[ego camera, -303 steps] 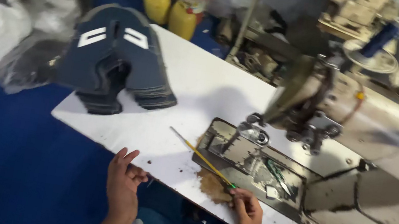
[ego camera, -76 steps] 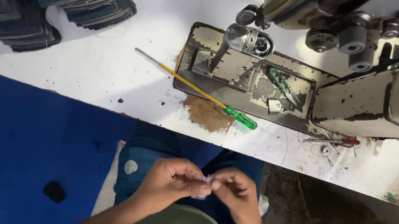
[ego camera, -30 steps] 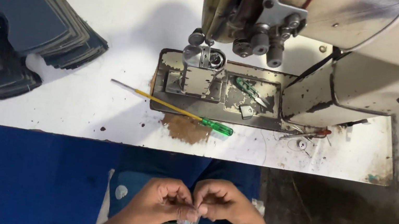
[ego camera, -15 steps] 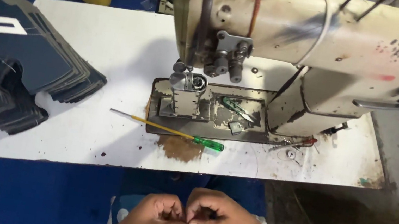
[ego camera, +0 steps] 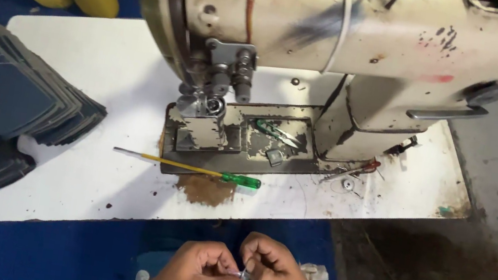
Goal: The person threads and prepares an industrial sewing machine for use.
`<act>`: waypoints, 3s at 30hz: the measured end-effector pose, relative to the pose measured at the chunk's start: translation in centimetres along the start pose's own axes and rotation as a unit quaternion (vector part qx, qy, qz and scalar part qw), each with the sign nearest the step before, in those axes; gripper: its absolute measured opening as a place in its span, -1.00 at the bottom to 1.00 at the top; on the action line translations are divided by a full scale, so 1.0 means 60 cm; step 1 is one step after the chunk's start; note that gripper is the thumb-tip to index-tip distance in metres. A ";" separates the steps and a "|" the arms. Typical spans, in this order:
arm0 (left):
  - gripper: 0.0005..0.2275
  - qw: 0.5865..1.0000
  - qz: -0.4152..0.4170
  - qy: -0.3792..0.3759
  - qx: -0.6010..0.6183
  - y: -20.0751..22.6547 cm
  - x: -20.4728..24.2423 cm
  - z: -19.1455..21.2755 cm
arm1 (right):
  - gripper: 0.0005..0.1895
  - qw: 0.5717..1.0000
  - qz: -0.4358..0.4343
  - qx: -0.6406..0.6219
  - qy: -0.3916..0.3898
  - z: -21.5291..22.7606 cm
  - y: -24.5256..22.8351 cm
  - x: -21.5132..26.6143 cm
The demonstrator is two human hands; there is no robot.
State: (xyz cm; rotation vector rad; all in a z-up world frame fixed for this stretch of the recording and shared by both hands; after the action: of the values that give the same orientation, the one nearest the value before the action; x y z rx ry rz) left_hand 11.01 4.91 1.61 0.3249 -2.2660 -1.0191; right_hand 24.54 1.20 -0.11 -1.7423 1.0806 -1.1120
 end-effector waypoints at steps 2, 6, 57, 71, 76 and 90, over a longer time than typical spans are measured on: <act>-0.81 0.998 -0.028 0.009 -0.048 0.004 -0.010 0.002 | -0.97 1.000 0.007 0.023 -0.008 0.015 -0.002 0.008; -0.80 0.977 -0.101 0.013 -0.188 0.023 -0.026 -0.024 | -0.94 0.979 0.132 0.152 0.037 0.039 -0.022 0.019; -0.87 0.859 -0.473 0.169 -0.098 0.097 -0.063 0.006 | -0.86 0.950 0.135 -0.179 0.217 0.047 -0.034 -0.060; -0.82 0.923 -0.322 0.117 0.177 0.078 0.028 0.058 | -0.87 0.979 0.098 -0.045 0.171 -0.022 -0.054 -0.038; -0.84 0.927 -0.327 0.097 0.155 0.088 0.039 0.061 | -0.80 0.984 0.077 -0.049 0.150 -0.038 -0.066 -0.045; -0.84 0.958 -0.274 0.064 0.049 0.111 0.002 0.103 | -0.74 0.997 -0.001 -0.027 0.076 -0.033 -0.063 -0.105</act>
State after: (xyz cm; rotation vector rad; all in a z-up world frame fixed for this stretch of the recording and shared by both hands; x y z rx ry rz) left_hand 7.22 12.97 3.47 1.0758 -2.1547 -1.1105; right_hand 22.00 7.94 2.26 -1.7234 1.2115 -1.2423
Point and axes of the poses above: each hand's wrist, its own x-axis away from the middle knuckle, its own z-axis out of the back of the hand, y = z × x, the point moved 8 cm from there along -x, towards the middle knuckle, and after that the axes turned 10 degrees about x, right-handed, at the moved point
